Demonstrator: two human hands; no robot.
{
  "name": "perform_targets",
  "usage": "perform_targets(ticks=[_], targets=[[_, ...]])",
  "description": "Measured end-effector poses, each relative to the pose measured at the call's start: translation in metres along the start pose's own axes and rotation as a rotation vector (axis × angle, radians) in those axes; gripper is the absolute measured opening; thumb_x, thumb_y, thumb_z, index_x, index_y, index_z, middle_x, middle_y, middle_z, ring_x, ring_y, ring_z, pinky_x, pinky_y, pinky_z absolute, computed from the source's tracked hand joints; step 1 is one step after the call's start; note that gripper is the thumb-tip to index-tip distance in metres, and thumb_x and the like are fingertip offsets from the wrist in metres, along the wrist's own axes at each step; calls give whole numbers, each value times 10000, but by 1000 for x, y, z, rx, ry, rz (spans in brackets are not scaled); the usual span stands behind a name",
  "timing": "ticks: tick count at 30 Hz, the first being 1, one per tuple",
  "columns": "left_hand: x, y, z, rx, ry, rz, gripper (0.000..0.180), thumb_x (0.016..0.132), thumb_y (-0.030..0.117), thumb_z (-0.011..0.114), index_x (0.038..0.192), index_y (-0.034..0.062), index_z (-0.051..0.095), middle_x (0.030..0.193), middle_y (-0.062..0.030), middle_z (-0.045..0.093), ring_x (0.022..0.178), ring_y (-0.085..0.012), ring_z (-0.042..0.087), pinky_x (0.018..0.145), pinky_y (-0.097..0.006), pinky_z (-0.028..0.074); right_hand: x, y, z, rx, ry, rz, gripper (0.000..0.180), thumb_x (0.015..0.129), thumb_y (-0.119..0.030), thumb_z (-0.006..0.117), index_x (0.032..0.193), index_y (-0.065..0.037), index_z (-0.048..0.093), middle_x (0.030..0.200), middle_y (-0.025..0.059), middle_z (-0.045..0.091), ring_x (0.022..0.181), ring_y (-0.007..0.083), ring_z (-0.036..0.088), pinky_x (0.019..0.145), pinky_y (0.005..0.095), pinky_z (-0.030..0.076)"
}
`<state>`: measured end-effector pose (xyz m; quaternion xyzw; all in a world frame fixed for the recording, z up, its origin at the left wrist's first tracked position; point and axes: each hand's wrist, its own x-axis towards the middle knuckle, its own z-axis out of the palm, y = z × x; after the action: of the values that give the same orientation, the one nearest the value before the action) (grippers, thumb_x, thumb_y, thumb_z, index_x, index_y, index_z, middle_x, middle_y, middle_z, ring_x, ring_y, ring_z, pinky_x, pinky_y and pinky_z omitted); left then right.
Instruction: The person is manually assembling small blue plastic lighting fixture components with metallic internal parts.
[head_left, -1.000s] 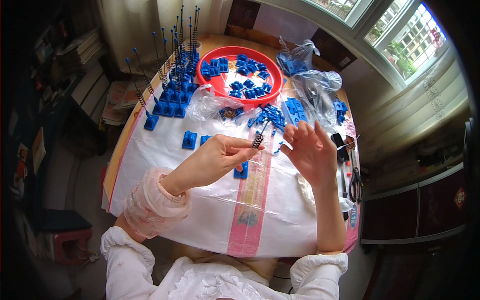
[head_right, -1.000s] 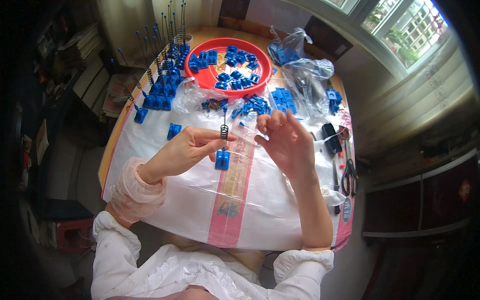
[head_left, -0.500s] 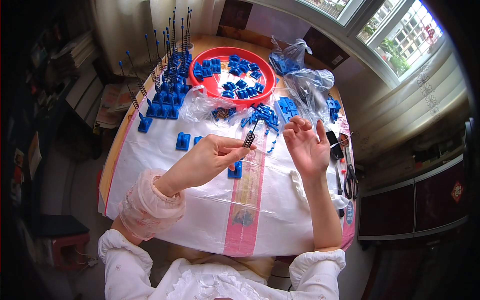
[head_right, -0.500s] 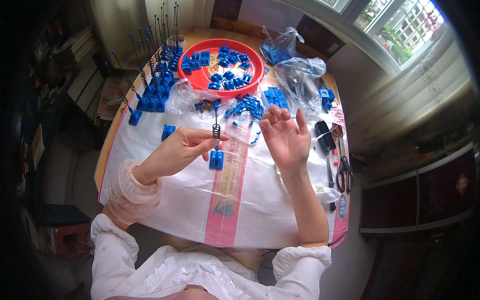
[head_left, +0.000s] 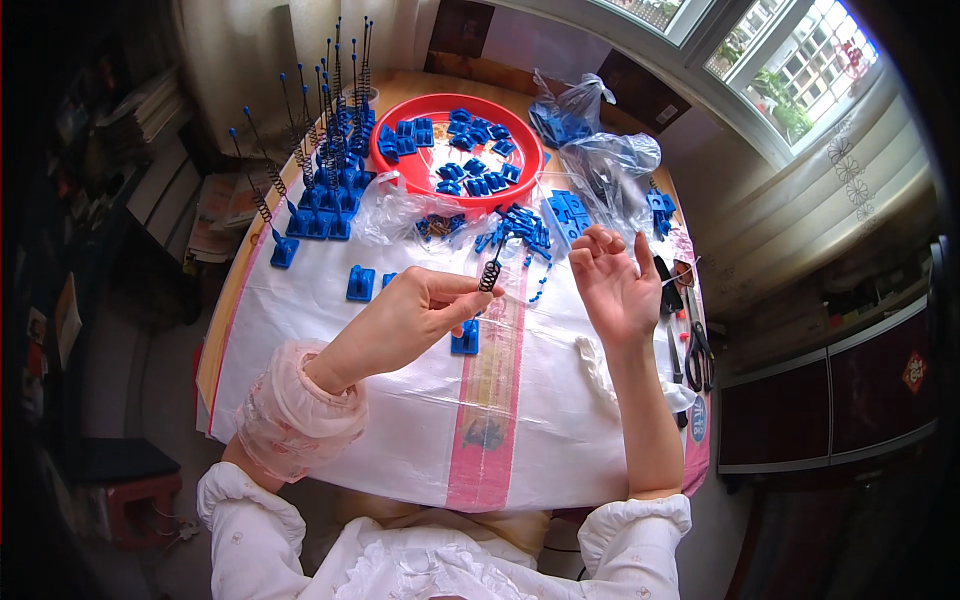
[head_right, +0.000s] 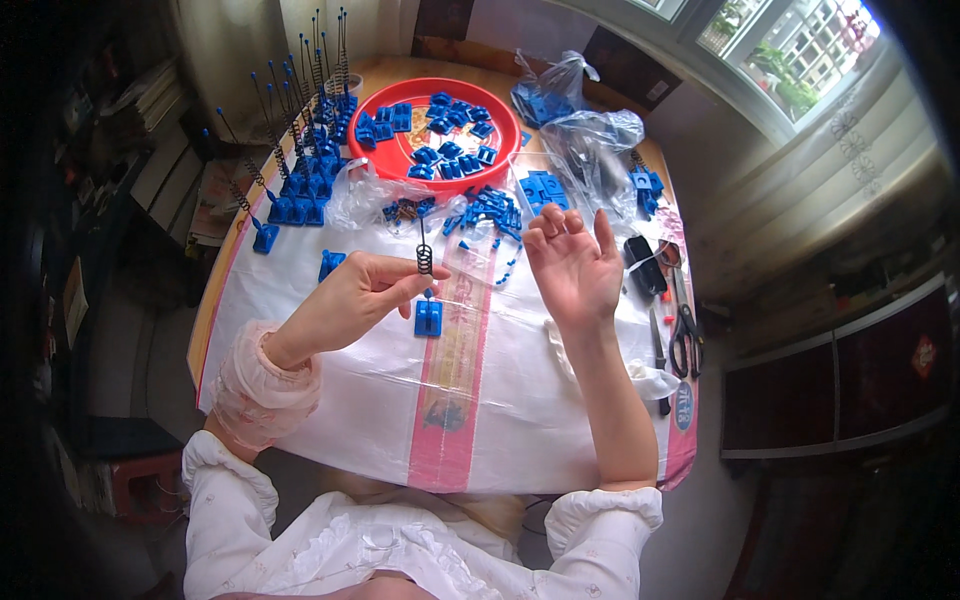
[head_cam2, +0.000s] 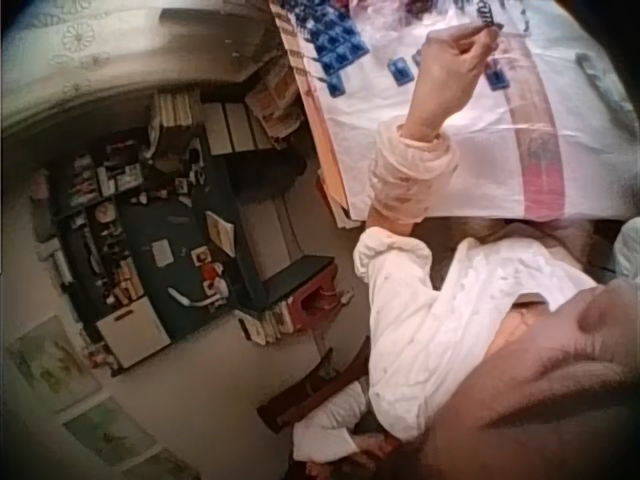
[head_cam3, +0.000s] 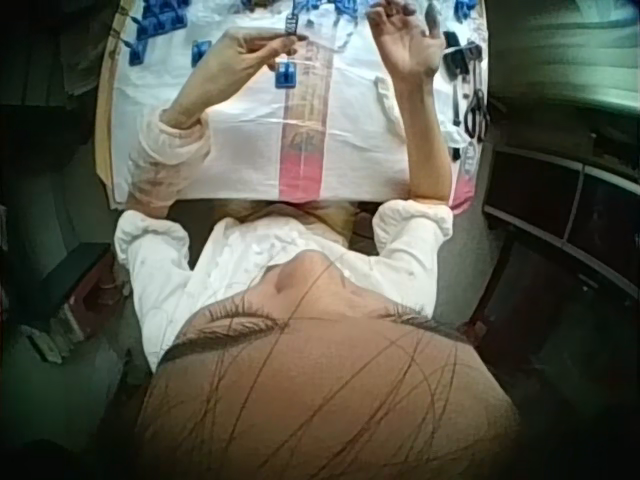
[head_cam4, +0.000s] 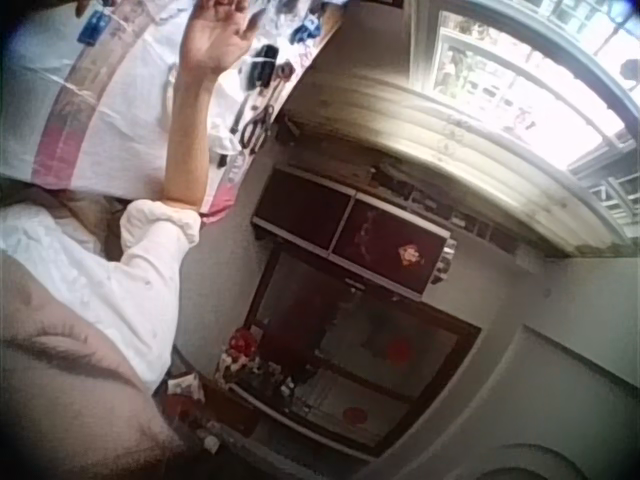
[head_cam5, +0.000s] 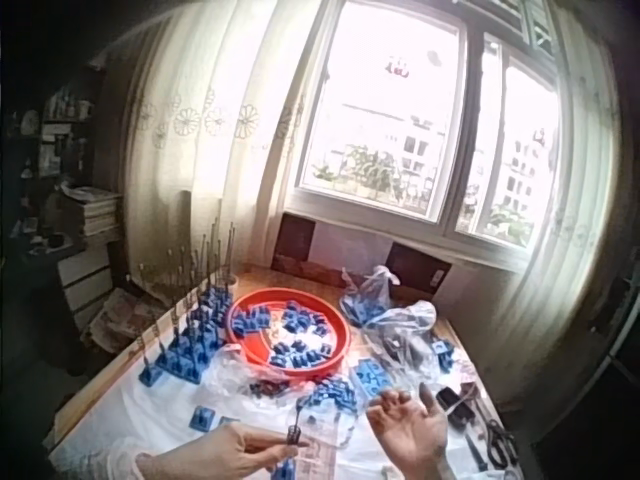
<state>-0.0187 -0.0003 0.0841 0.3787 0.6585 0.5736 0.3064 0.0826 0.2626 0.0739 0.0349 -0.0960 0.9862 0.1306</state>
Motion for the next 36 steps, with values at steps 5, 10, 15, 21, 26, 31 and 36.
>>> perform_targets(ticks=[5,10,15,21,26,31,36], targets=[[3,-4,-1,38,-13,27,314,1043,280,640,1245,68,752,944,-41,760,709,-81,572,646,-233,493,-3,-34,17,-513,53,23,266,1055,-316,548,956,-70,575,958,88,597,914,164,540,803,330,427],[1,-10,-1,17,-4,21,318,1047,286,635,1248,67,750,949,-41,759,710,-84,567,646,-229,486,-56,-25,38,-2124,40,-69,139,903,-54,675,986,-31,567,936,44,589,900,130,556,766,278,450],[1,-7,0,13,-9,12,310,1049,259,632,1248,49,743,899,-22,726,702,-70,542,634,-230,466,-104,-30,-9,-2352,39,74,231,817,54,673,1016,-22,583,954,96,634,917,235,614,762,322,485],[0,-6,1,-21,6,26,300,1049,233,632,1241,30,741,843,2,694,693,-49,512,620,-227,442,-108,-18,-48,-2260,224,-22,228,803,125,649,1004,21,617,947,104,647,837,217,646,729,331,510],[1,-7,-1,8,-6,15,317,1042,284,644,1245,65,751,947,-27,761,706,-72,563,641,-227,484,-105,-4,-43,-2327,198,-196,196,815,116,663,989,37,621,891,126,631,792,249,649,712,358,516],[0,-8,0,-32,2,43,307,1046,275,640,1242,67,754,901,-6,744,697,-65,531,634,-227,467,-100,1,-62,-2419,22,-332,194,835,87,670,1011,14,632,908,153,631,824,323,651,731,418,521],[1,-10,1,-38,5,40,305,1047,272,640,1245,70,754,868,8,733,694,-62,505,629,-226,456,-89,12,-57,-2368,2,-260,147,850,68,687,983,18,651,894,156,652,813,318,660,715,405,522]])
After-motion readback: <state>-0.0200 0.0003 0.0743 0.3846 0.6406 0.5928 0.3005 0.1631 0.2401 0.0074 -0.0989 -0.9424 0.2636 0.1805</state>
